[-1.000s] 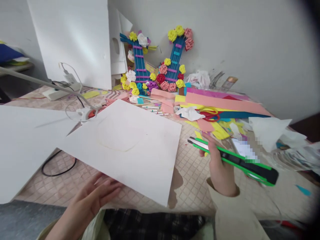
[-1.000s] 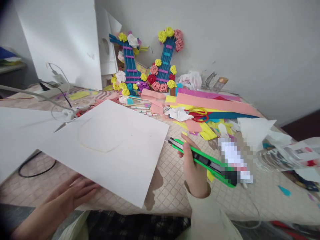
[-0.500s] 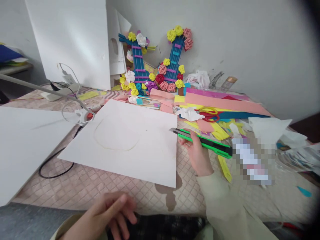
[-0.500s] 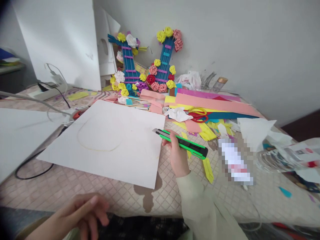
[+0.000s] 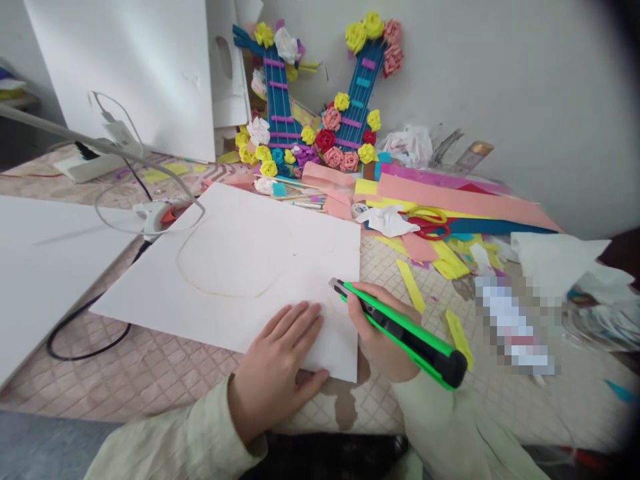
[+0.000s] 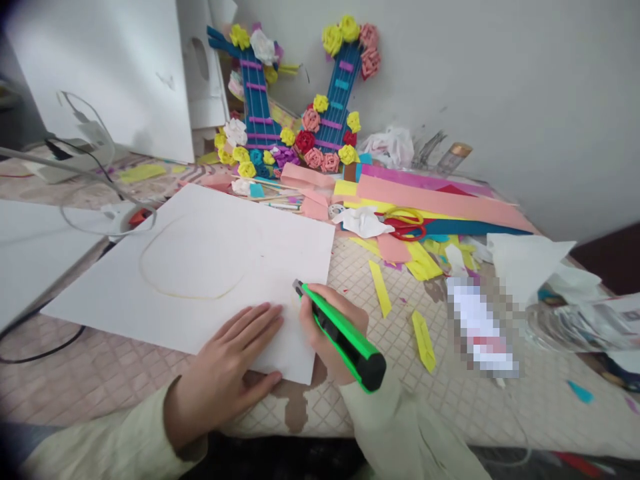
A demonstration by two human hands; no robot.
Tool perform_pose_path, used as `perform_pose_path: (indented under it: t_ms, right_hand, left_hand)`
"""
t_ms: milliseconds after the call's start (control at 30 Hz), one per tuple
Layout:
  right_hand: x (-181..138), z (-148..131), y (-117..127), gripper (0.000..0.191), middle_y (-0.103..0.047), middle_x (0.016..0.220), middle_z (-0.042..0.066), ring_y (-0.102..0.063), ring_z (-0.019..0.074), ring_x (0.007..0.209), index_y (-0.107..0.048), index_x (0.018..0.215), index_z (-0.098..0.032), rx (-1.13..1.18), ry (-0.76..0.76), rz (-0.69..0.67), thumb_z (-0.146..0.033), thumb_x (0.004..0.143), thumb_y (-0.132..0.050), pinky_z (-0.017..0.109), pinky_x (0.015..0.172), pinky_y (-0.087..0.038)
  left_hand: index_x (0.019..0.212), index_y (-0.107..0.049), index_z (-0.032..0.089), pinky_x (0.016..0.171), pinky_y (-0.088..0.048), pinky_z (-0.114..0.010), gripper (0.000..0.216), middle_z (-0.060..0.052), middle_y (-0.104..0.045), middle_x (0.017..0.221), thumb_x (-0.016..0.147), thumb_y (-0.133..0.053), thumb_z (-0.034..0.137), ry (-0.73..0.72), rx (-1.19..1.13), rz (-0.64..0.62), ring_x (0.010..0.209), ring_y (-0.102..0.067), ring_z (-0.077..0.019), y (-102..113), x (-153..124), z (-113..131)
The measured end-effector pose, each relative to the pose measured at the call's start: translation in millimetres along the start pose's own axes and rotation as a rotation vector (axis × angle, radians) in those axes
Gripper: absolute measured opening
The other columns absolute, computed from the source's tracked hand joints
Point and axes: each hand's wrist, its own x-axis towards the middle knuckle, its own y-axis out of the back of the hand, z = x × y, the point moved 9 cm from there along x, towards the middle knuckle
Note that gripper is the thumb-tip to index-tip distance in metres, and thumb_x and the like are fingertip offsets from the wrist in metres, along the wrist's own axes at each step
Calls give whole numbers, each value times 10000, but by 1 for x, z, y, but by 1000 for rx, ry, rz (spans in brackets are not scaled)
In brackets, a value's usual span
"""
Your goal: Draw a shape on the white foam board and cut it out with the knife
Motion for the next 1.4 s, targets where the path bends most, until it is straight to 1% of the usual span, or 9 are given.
perform_pose_path:
  t_ms: [167, 433, 600, 767, 1000, 1100, 1233, 1400]
  right_hand:
    - [-2, -3, -7, 144, -710, 759, 30, -663, 159, 647, -652, 890, -206, -79, 89, -12, -240, 788, -556, 261, 623, -543]
    - [-3, -3, -10, 146, -710, 780, 17, -667, 148, 670, -639, 909, -212, -117, 98, -39, -236, 800, -545, 251, 637, -546]
    - [-4, -8, -8, 144, -712, 771, 27, -664, 143, 655, -639, 907, -196, -141, 133, -16, -222, 799, -549, 240, 629, -544]
    - [-1, -14, -7, 131, -709, 736, 23, -657, 118, 620, -646, 877, -169, -138, 162, 1, -186, 785, -554, 200, 615, -538]
    - [-2, -12, -8, 127, -706, 734, 19, -655, 114, 613, -646, 877, -176, -130, 142, -1, -189, 778, -567, 197, 622, -535]
    - [-3, -13, -9, 127, -701, 714, 12, -646, 108, 585, -636, 880, -179, -112, 175, 2, -178, 769, -575, 193, 605, -531]
    - [-5, -15, -9, 141, -703, 733, 8, -649, 119, 585, -616, 898, -201, -105, 235, 30, -175, 766, -575, 210, 582, -528]
    - [-8, -17, -13, 153, -698, 737, 6, -650, 119, 593, -594, 903, -200, -128, 282, 21, -157, 756, -587, 212, 578, -519]
  left_hand:
    - [1278, -471, 93, 1011, -394, -450, 597, -101, -437, 1376, 779, -526, 416, -5, 23, 5, 1243, -421, -274, 1, -2, -1]
    - [1286, -461, 89, 1007, -398, -448, 608, -100, -429, 1382, 782, -519, 424, -6, 24, 5, 1250, -410, -274, -1, -1, -1]
    - [1279, -466, 83, 1000, -406, -447, 603, -106, -442, 1373, 783, -518, 422, -12, 30, 15, 1240, -421, -277, 0, 0, 0]
    - [1278, -471, 85, 1001, -410, -448, 592, -94, -436, 1377, 789, -509, 418, -10, 38, -7, 1239, -425, -273, 0, 1, 0]
    - [1283, -468, 83, 999, -415, -444, 602, -82, -424, 1384, 790, -501, 428, -13, 60, -12, 1249, -415, -269, -1, 1, 0]
    - [1282, -470, 87, 999, -415, -441, 601, -77, -421, 1387, 794, -492, 437, -15, 66, -13, 1250, -415, -265, -1, 0, -1]
    - [1294, -454, 79, 1002, -411, -441, 665, -85, -412, 1392, 773, -502, 488, -16, 71, -13, 1257, -404, -273, -2, -1, -1]
    - [1291, -457, 80, 1005, -408, -445, 674, -86, -423, 1385, 765, -513, 497, -8, 68, -13, 1256, -405, -276, -4, -1, -1]
